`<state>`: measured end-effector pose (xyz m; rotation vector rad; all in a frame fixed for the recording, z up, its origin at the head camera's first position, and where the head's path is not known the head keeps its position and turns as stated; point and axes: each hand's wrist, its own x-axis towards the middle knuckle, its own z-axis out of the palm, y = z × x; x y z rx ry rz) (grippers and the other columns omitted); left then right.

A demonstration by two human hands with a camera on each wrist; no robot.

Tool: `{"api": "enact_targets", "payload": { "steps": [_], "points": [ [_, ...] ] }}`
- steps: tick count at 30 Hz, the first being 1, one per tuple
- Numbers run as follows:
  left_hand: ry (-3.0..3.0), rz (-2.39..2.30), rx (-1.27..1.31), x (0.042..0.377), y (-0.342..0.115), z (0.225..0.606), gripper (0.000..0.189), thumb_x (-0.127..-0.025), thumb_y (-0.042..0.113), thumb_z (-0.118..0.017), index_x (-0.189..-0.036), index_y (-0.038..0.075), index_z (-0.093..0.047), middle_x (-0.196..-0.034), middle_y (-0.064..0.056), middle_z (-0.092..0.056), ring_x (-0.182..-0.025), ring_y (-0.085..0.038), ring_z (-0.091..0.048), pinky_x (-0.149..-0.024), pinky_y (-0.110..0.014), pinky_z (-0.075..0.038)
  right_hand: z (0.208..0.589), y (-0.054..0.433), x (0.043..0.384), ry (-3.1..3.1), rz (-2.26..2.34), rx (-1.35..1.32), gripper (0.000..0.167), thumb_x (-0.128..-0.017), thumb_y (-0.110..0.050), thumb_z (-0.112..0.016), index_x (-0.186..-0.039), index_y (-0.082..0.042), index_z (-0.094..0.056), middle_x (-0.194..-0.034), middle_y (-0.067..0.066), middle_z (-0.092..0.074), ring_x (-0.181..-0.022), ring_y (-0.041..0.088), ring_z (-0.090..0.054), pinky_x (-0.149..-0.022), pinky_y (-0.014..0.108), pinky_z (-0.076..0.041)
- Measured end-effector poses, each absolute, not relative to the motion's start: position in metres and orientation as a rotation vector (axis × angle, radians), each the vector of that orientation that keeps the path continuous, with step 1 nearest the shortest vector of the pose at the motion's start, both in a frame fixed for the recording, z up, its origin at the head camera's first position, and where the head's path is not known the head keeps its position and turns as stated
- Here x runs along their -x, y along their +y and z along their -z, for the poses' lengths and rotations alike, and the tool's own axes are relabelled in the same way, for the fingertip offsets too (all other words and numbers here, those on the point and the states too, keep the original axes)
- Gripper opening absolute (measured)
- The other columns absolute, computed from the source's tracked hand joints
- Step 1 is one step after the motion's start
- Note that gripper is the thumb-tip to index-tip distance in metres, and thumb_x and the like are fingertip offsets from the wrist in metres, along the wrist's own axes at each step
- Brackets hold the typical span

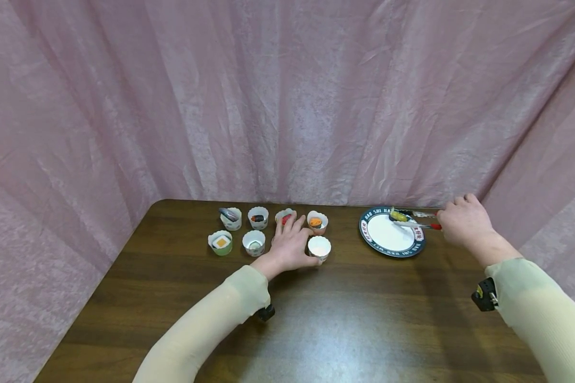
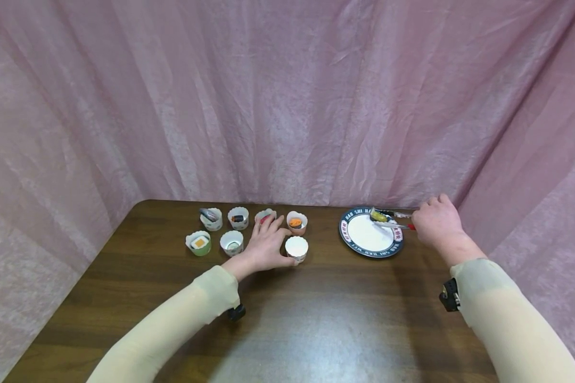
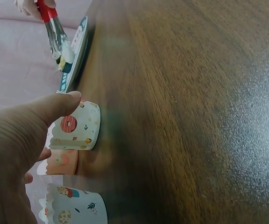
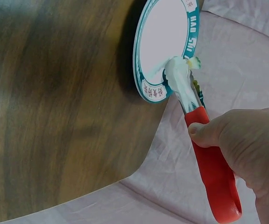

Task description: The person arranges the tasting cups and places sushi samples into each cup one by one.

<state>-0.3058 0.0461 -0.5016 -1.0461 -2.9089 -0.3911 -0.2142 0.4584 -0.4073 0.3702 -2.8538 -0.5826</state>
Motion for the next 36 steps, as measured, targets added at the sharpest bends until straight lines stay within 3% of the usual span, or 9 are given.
{"api": "enact_targets", "payload": {
  "steps": [14, 26, 36],
  "points": [
    [-2.907, 0.406, 1.003, 0.310, 0.056, 0.512, 0.073, -0.071, 0.065, -0.082, -0.127, 0.020, -0.068, -0.163, -0.013, -0.033, -0.154, -0.036, -0.014, -0.119, -0.067, -0.006, 0.415, 0.462, 0.215, -2.790, 0.568, -0.388, 0.017, -0.073, -0.006, -0.073, -0.065, -0.012, -0.059, -0.070, 0.010, -0.056, -0.077, 0.039, -0.056, -0.077, 0.054, -0.039],
    [-2.942, 0.379, 0.994, 0.307, 0.055, 0.505, 0.066, -0.078, 0.062, -0.080, -0.128, 0.021, -0.067, -0.164, -0.013, -0.031, -0.154, -0.036, -0.013, -0.119, -0.066, -0.007, 0.413, 0.456, 0.212, -2.766, 0.566, -0.397, 0.013, -0.076, -0.001, -0.070, -0.068, -0.008, -0.061, -0.071, 0.011, -0.055, -0.081, 0.041, -0.055, -0.080, 0.054, -0.039],
    [-2.931, 0.376, 1.010, 0.307, 0.055, 0.505, 0.064, -0.079, 0.063, -0.079, -0.126, 0.021, -0.068, -0.163, -0.013, -0.032, -0.153, -0.037, -0.015, -0.118, -0.067, -0.009, 0.412, 0.456, 0.211, -2.723, 0.582, -0.433, 0.014, -0.074, 0.001, -0.071, -0.070, -0.007, -0.060, -0.074, 0.014, -0.058, -0.086, 0.044, -0.057, -0.083, 0.056, -0.041]
  ]
}}
